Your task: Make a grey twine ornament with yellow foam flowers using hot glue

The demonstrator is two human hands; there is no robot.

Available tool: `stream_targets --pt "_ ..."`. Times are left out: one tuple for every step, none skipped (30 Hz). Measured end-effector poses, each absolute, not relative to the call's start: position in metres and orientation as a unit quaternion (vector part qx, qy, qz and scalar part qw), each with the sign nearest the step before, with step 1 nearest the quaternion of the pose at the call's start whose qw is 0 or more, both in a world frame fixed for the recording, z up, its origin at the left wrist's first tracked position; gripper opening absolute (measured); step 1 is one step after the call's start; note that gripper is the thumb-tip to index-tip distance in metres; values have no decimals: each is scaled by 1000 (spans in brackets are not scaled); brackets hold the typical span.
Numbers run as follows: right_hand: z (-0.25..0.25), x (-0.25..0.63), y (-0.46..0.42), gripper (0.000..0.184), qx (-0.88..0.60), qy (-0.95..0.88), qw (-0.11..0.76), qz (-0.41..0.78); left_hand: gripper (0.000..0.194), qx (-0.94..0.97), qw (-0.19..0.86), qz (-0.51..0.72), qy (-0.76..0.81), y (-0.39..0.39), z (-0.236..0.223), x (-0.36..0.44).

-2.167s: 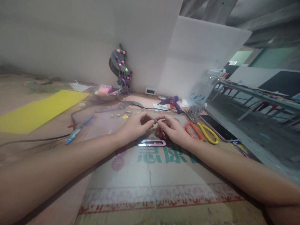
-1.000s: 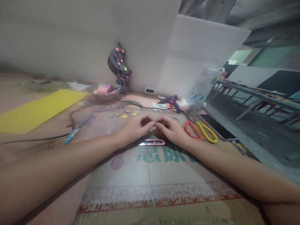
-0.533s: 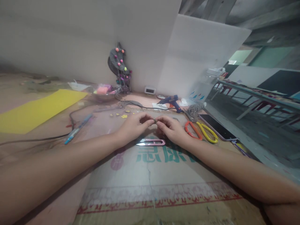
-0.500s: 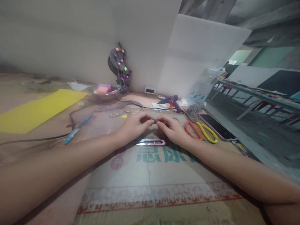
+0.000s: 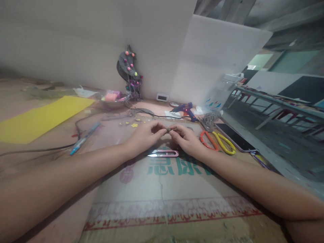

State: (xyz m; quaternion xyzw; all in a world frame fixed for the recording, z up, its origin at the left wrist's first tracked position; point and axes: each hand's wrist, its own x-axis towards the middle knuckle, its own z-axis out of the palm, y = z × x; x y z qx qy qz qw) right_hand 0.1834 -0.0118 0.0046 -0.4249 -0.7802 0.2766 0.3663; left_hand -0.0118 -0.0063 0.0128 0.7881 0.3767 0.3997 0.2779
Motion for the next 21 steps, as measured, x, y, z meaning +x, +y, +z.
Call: stream_targets --pt "5 183 -12 20 -428 -783 367 262 21 789 280 398 375 -6 12 -12" --pt "5 183 -12 18 -431 -787 366 247 21 790 283 395 373 -6 12 -12" --pt "6 183 -11 17 -433 -790 366 234 21 791 287 392 371 -6 11 -12" --pt "6 183 -11 16 -434 -792 366 223 21 792 292 389 369 -5 10 -12" --pt "7 183 -11 15 -435 -793 367 216 20 792 298 386 366 -5 9 -12" --pt "7 183 -11 15 -436 -793 368 212 20 792 305 383 364 -4 9 -12" --pt "7 183 -11 14 -436 -792 371 211 20 792 311 382 362 -3 8 -12" --pt "7 183 -11 14 -437 -791 372 211 19 791 317 381 360 -2 7 -12" --pt "7 183 -11 14 -438 -790 374 210 19 790 322 381 357 -2 6 -12" --pt "7 183 -11 13 -439 -789 376 209 19 789 326 382 354 -1 5 -12" --pt "6 182 -11 13 -441 -788 375 207 20 788 328 383 353 0 5 -12" --pt "6 182 -11 13 -443 -788 375 205 21 788 328 383 353 0 4 -12" --pt "6 182 -11 12 -445 -789 373 203 23 788 329 382 355 0 4 -12" --pt "6 182 -11 12 -444 -791 371 200 25 787 328 380 357 -1 5 -12" --pt "6 182 -11 13 -442 -795 367 196 28 788 327 378 361 -1 5 -12" --pt "7 182 -11 13 -439 -800 363 190 30 789 325 375 363 -2 6 -12" --pt "7 182 -11 13 -434 -807 358 181 32 790 319 373 366 -2 7 -12" --pt "7 182 -11 14 -430 -814 352 172 32 793 310 373 368 -3 7 -12" --pt "8 182 -12 14 -426 -821 345 162 31 798 298 373 369 -3 8 -12" --pt "8 182 -12 14 -422 -827 338 154 30 803 286 372 369 -4 8 -12" --pt "8 182 -12 14 -418 -832 333 149 29 808 274 370 368 -4 8 -12"
